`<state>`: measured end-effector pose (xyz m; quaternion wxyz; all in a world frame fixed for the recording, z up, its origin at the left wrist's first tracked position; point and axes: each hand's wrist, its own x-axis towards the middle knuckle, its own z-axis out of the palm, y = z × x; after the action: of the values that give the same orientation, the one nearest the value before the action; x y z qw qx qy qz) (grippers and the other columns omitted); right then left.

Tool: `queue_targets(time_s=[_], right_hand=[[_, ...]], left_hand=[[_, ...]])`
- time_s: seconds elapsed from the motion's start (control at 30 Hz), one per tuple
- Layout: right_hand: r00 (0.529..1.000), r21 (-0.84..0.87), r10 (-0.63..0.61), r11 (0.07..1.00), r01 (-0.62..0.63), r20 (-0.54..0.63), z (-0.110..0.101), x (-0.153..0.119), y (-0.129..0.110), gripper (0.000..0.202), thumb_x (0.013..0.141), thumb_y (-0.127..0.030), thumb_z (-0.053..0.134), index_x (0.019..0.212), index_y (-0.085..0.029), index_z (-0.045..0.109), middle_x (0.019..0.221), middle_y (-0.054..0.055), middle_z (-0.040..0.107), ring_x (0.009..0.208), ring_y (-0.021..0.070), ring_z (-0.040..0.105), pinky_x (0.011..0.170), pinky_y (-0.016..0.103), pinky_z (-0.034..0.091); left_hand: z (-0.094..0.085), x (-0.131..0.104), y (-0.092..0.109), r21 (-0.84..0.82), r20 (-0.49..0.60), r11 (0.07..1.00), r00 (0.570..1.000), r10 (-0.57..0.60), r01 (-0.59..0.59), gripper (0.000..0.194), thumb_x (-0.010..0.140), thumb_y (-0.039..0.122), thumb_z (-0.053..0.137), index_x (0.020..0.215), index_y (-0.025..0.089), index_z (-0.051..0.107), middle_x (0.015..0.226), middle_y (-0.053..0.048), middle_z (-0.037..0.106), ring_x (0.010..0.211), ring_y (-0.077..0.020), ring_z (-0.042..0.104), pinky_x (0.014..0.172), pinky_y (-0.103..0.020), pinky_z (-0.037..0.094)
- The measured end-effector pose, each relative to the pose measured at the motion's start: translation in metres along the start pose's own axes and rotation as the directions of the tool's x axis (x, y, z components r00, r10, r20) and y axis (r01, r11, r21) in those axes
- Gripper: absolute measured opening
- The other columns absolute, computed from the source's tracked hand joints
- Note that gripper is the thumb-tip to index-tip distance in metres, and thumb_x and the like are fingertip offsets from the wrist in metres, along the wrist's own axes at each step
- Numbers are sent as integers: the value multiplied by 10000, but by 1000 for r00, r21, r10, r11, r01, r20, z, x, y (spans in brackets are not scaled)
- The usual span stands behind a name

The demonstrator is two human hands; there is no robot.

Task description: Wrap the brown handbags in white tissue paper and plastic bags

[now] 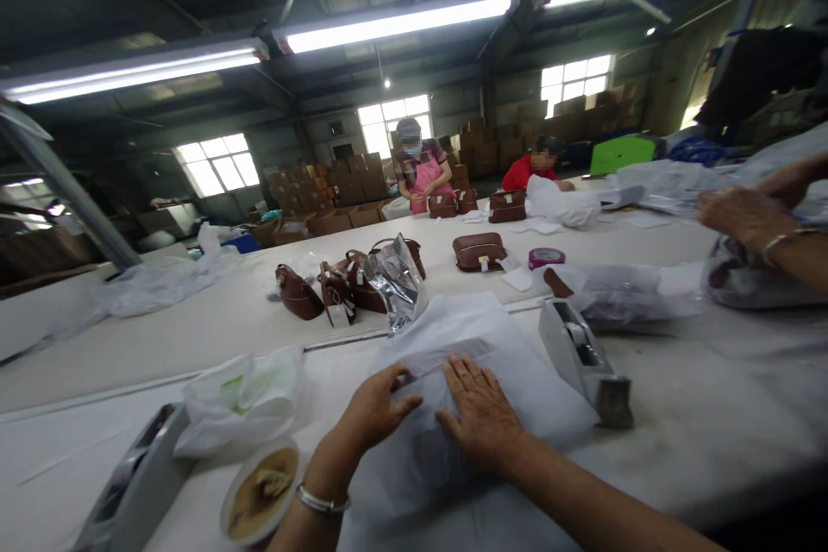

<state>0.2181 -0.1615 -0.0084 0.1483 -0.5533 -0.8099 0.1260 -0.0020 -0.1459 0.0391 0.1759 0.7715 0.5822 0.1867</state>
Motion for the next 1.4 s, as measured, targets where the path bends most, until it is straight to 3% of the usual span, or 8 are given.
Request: queue_targets(time_s=[0.1,0.23,0.67,0.8,0.9,1.03,1.17,1.4], right_hand=[[1000,3,14,1000,-14,8,-1,-1,-1,749,930,-511,422,1555,-130,261,1646,85,178,1530,315,133,1232,531,124],[996,1,89,996,-89,12,-1,-3,-3,753,936,-547,390,1565,-164,233,1654,68,148,1532,334,106,1217,593,108],[956,-48,291,956,-290,22,-1,-7,-4,772,918,-586,377,1574,-224,193,1672,44,65,1517,414,78,1054,692,326],[953,-33,300,954,-299,38,-5,-9,-5,793,903,-588,408,1575,-231,187,1671,32,43,1514,430,77,1042,689,357],[949,-40,308,951,-306,60,-8,-5,-7,818,890,-591,435,1575,-222,183,1669,38,30,1513,437,63,1046,704,349],[931,-84,342,939,-333,130,-5,1,-4,677,940,-426,385,1570,-288,180,1672,13,27,1520,411,69,1016,714,376],[929,-77,347,937,-340,125,0,3,-1,614,966,-331,304,1567,-312,180,1673,15,44,1524,386,83,1007,679,405],[944,-62,315,949,-310,98,-5,-6,-2,692,933,-430,423,1570,-310,180,1673,-8,35,1528,381,56,1060,644,376]], left_hand=[[2,3,0,-26,-13,1000,1000,3,-4,224,845,409,633,908,200,682,877,-38,732,826,-197,657,761,-300,480],[10,5,1,-29,-58,999,998,38,-40,272,896,372,542,693,200,598,680,-4,642,671,-161,576,645,-277,409],[26,9,-14,239,-179,966,974,140,-95,291,979,400,442,799,234,600,819,-37,679,790,-193,643,724,-291,467],[16,3,8,425,-304,904,948,95,46,258,972,303,416,940,226,660,929,-80,690,874,-241,657,805,-367,523],[21,-12,41,422,-415,906,882,221,-29,295,947,257,435,1137,245,662,1174,-110,682,1170,-303,597,1040,-489,476],[65,-29,67,282,-282,923,897,340,-261,410,950,382,446,1322,296,594,1330,-86,652,1300,-296,550,1102,-493,474],[101,-29,58,216,-160,949,951,265,-228,636,921,591,463,1465,260,458,1485,-88,527,1404,-344,448,1187,-598,348],[78,-23,51,187,48,970,988,147,-154,605,949,560,435,1507,344,346,1610,-46,306,1499,-361,263,1166,-740,218]])
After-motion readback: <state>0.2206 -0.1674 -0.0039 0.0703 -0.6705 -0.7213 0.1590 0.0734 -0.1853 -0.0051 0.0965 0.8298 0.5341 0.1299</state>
